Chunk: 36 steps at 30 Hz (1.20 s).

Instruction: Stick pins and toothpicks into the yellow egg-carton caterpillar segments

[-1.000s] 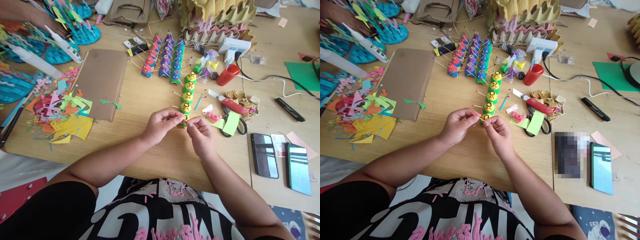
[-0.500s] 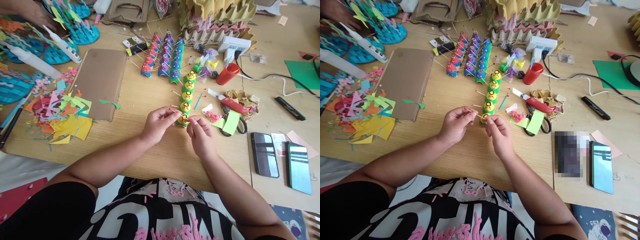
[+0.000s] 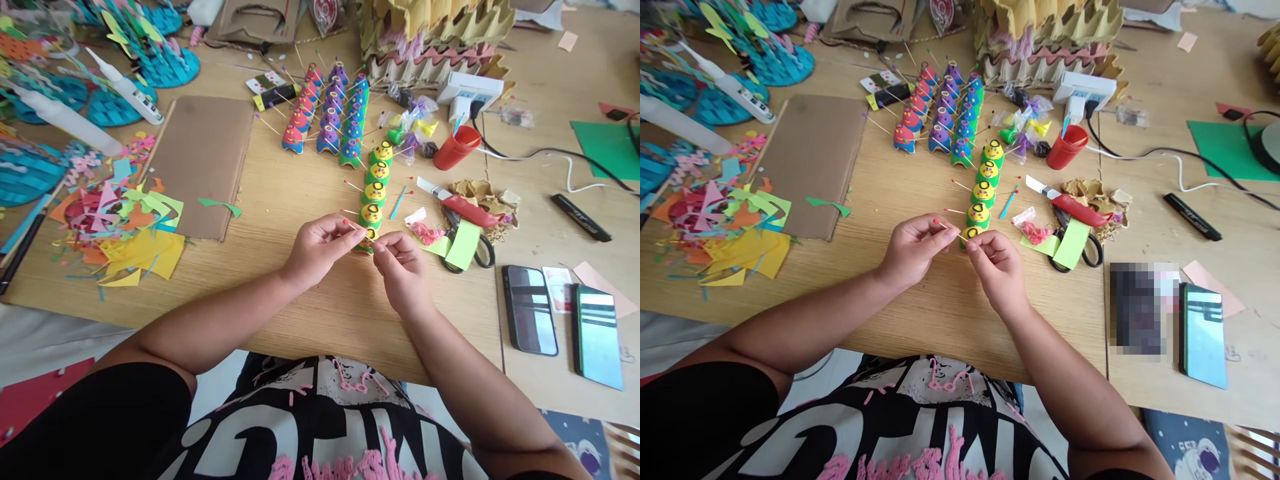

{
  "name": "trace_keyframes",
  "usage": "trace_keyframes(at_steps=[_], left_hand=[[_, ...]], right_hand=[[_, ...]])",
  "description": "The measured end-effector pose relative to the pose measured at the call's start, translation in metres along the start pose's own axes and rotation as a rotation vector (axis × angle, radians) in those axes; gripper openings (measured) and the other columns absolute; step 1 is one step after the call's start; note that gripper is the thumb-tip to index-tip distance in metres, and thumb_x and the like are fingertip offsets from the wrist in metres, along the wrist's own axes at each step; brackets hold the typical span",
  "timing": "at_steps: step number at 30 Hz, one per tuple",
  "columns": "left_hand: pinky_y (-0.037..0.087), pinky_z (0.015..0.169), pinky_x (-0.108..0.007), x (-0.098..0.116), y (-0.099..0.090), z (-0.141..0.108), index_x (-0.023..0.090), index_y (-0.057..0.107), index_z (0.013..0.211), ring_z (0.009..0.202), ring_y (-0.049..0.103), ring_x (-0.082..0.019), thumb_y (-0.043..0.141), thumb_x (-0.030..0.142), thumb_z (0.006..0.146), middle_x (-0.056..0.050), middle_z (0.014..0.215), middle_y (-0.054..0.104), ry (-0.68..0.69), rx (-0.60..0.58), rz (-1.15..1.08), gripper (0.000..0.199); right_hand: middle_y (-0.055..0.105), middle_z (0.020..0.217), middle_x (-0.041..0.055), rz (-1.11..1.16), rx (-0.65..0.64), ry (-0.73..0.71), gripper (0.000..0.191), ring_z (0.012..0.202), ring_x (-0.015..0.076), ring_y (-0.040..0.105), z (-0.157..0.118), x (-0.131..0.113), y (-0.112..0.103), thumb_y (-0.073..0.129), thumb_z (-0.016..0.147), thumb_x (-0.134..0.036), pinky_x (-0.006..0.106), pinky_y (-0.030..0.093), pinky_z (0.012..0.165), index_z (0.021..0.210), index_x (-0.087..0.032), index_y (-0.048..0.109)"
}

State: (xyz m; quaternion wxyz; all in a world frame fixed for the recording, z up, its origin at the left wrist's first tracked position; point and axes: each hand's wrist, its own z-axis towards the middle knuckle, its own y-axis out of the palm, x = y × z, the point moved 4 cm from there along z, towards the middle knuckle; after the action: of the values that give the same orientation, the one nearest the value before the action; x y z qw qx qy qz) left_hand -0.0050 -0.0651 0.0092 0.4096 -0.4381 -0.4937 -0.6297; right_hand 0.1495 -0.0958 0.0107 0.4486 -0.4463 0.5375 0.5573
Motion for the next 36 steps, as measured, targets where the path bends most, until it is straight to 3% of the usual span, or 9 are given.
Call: trace_keyframes(at_steps=[3,8,11,15,18,22,30,36], left_hand=[[0.051,0.065,-0.021,-0.001,-0.002,0.001,0.020,0.078,0.080,0.069,0.061,-0.007,0.085,0.039,0.084,-0.001,0.079,0.073,0.001,0.021,-0.005,0.020],[0.044,0.055,-0.021,-0.007,-0.011,0.004,0.020,0.077,0.079,0.061,0.053,-0.007,0.086,0.042,0.081,0.001,0.070,0.067,0.004,0.151,0.024,0.024],[0.043,0.055,-0.021,-0.012,-0.014,0.003,0.019,0.074,0.077,0.061,0.053,-0.007,0.086,0.042,0.078,0.001,0.071,0.068,-0.040,0.202,0.040,0.025],[0.046,0.059,-0.021,-0.014,-0.013,0.002,0.019,0.071,0.076,0.064,0.056,-0.007,0.085,0.041,0.077,0.001,0.075,0.070,-0.068,0.213,0.052,0.026],[0.046,0.060,-0.021,-0.014,-0.013,0.003,0.018,0.068,0.074,0.060,0.053,-0.006,0.083,0.038,0.078,0.003,0.070,0.067,-0.065,0.235,0.052,0.025],[0.049,0.063,-0.022,-0.015,-0.014,0.005,0.017,0.067,0.073,0.063,0.057,-0.007,0.082,0.037,0.078,0.000,0.076,0.073,-0.102,0.188,0.114,0.025],[0.050,0.063,-0.025,0.002,-0.023,0.016,0.017,0.068,0.068,0.064,0.062,-0.012,0.080,0.030,0.073,-0.001,0.069,0.071,0.025,0.192,0.394,0.019],[0.047,0.059,-0.025,-0.002,-0.027,0.017,0.017,0.069,0.066,0.060,0.061,-0.012,0.079,0.029,0.073,-0.001,0.066,0.071,0.059,0.193,0.492,0.017]], right_hand=[[0.049,0.063,-0.0070,-0.028,0.001,-0.022,0.031,0.054,0.0077,0.037,0.001,-0.001,-0.001,0.077,0.088,-0.050,0.026,0.034,0.053,0.085,-0.022,0.064],[0.048,0.065,-0.0057,-0.122,0.193,-0.114,0.032,0.057,0.0091,0.041,0.003,-0.012,-0.013,0.076,0.088,-0.053,0.027,0.036,0.055,0.090,-0.023,0.065],[0.044,0.063,-0.0052,-0.225,0.247,-0.138,0.027,0.056,0.0109,0.039,0.003,-0.020,-0.017,0.074,0.091,-0.050,0.029,0.031,0.053,0.093,-0.025,0.065],[0.035,0.057,-0.0093,-0.372,0.102,-0.035,0.027,0.050,0.0115,0.031,0.005,-0.018,-0.013,0.075,0.090,-0.043,0.031,0.023,0.051,0.109,-0.027,0.062],[0.033,0.055,-0.0125,-0.516,-0.021,0.045,0.040,0.048,0.0105,0.028,0.008,-0.007,-0.011,0.077,0.087,-0.035,0.031,0.022,0.052,0.121,-0.026,0.058],[0.036,0.053,-0.0133,-0.749,-0.091,0.106,0.057,0.048,0.0109,0.034,0.011,0.007,-0.016,0.079,0.083,-0.031,0.032,0.025,0.053,0.135,-0.025,0.055],[0.045,0.055,-0.0112,-0.879,-0.103,0.109,0.049,0.050,0.0104,0.040,0.013,0.008,-0.019,0.076,0.086,-0.032,0.031,0.031,0.055,0.132,-0.025,0.061],[0.044,0.054,-0.0110,-0.892,-0.074,0.086,0.043,0.049,0.0106,0.040,0.015,0.009,-0.019,0.076,0.085,-0.033,0.031,0.032,0.054,0.126,-0.025,0.063]])
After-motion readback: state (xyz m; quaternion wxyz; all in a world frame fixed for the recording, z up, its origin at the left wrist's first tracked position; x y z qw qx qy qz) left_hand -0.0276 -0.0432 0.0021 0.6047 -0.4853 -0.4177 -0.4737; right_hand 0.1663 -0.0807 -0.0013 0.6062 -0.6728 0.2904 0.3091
